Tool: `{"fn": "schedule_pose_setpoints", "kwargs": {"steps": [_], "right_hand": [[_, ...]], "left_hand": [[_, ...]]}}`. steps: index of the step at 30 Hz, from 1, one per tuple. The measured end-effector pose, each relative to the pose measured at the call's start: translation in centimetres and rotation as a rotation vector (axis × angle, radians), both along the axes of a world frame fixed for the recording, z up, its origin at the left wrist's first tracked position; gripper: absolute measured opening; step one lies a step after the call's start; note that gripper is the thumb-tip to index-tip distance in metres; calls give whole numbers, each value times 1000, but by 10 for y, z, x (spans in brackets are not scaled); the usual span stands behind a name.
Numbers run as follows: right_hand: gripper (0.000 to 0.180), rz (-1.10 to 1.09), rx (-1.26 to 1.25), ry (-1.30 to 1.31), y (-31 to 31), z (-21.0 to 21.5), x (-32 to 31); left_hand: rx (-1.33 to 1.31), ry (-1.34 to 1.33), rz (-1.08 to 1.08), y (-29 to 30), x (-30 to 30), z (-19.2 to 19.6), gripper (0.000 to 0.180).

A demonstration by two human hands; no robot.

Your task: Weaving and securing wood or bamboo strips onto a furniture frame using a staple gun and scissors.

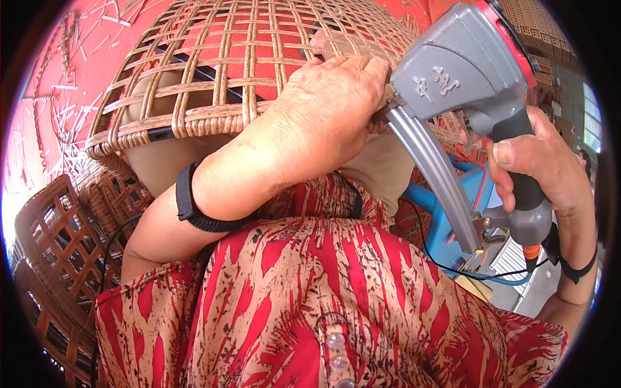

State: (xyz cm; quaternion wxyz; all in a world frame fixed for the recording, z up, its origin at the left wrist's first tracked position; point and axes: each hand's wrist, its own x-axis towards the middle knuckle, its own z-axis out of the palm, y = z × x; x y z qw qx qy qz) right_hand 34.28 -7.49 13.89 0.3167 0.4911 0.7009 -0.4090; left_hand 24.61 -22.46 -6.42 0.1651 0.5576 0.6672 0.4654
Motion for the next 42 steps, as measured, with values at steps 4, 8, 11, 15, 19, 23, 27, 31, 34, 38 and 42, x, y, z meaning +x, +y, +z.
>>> {"fn": "schedule_pose_setpoints", "kwargs": {"steps": [4, 8, 11, 15, 19, 23, 27, 31, 34, 38, 42], "right_hand": [[46, 48, 64, 13, -10, 0, -2], [49, 31, 24, 4, -4, -5, 5], [40, -168, 49, 269, -18, -4, 52], [55, -447, -4, 713, -29, -21, 123], [53, -643, 214, 842, -50, -14, 203], [54, -665, 618, 670, -52, -37, 288], [56, -764, 765, 574, -32, -117, 370], [61, -733, 822, 377, -11, -188, 473], [71, -711, 1037, 133, -19, -215, 500], [72, -558, 1212, -119, -34, -228, 490], [56, -317, 1394, -90, -57, -169, 331]], "left_hand": [[-24, -47, 3, 1, 0, 5, 42], [-35, -47, -15, -2, -7, 3, 44], [-1, 29, -86, -1, -11, 3, 47], [8, 135, -19, -6, -14, -12, 52], [-172, 64, -90, 7, -30, -3, 54], [-313, 32, -146, 16, -41, -5, 57], [-350, 66, -78, 8, -58, -7, 54], [-325, 75, -60, 6, -62, -17, 52], [-159, 175, -89, 0, -64, -30, 49], [-116, 378, -51, -5, -61, -26, 39], [-160, 586, 70, -3, -36, -5, 38]]}}
